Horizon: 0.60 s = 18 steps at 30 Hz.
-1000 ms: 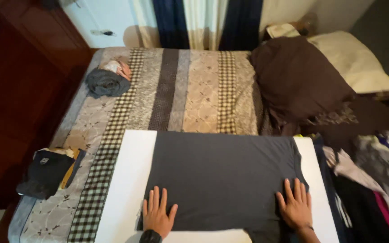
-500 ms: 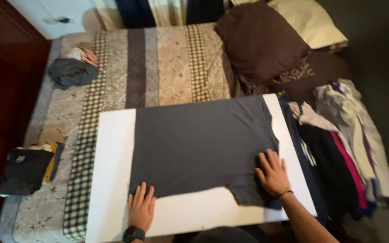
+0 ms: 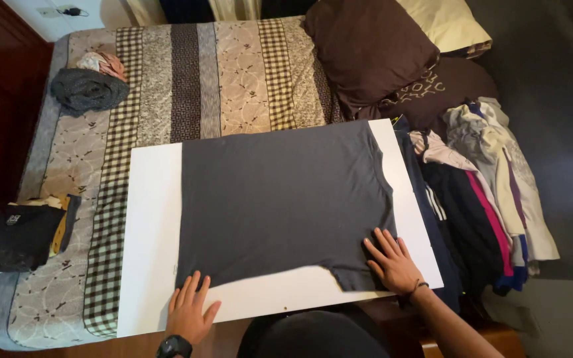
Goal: The person folds two dark t-shirts on a white board placed on a bed. They smooth each shirt, fold the sides and sleeves inward, then fold the bottom up and the top down to create compact rectangles, placing the finished shirts on the bed.
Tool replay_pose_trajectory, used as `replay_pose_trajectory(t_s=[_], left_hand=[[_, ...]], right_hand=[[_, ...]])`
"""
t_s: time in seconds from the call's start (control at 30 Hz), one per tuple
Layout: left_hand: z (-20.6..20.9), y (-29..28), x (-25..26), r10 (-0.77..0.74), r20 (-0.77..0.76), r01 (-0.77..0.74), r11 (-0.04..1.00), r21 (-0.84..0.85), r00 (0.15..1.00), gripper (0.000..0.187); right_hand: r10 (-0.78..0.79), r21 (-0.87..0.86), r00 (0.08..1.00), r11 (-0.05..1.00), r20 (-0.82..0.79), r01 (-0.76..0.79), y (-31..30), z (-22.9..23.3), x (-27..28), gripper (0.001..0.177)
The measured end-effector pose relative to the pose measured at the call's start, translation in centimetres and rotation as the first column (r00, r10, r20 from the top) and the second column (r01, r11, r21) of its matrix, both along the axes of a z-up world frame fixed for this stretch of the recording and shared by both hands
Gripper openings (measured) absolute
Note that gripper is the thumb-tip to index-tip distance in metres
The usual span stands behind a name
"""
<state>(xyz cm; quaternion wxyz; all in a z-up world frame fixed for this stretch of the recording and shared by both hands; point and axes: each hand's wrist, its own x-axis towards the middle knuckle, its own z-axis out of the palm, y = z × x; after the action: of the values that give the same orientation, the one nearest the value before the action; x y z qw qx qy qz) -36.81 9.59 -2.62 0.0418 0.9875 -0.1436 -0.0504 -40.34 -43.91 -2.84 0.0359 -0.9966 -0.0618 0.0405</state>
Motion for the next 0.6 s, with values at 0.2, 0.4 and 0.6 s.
replay_pose_trajectory(t_s=[0.2, 0.4, 0.6], left_hand=[[-0.3, 0.3, -3.8, -0.049, 0.111, 0.04, 0.996, 0.079, 0.993, 0.073], [-1.1, 2.1, -5.9, -0.044, 0.289, 0.034, 0.999, 0.04, 0.956, 0.065], [-2.6, 5.7, -3.6, -0.114, 0.304, 0.096, 0.993, 0.074, 0.946, 0.068]], right_hand=[[0.14, -0.015, 0.989, 0.99, 0.048, -0.14, -0.4, 1.2, -2.6, 0.058], [0.34, -0.089, 0.94, 0.936, -0.004, -0.339, -1.6, 2.3, -5.0, 0.086], [0.394, -0.124, 0.916, 0.915, 0.074, -0.383, -3.3, 0.3, -5.9, 0.081]])
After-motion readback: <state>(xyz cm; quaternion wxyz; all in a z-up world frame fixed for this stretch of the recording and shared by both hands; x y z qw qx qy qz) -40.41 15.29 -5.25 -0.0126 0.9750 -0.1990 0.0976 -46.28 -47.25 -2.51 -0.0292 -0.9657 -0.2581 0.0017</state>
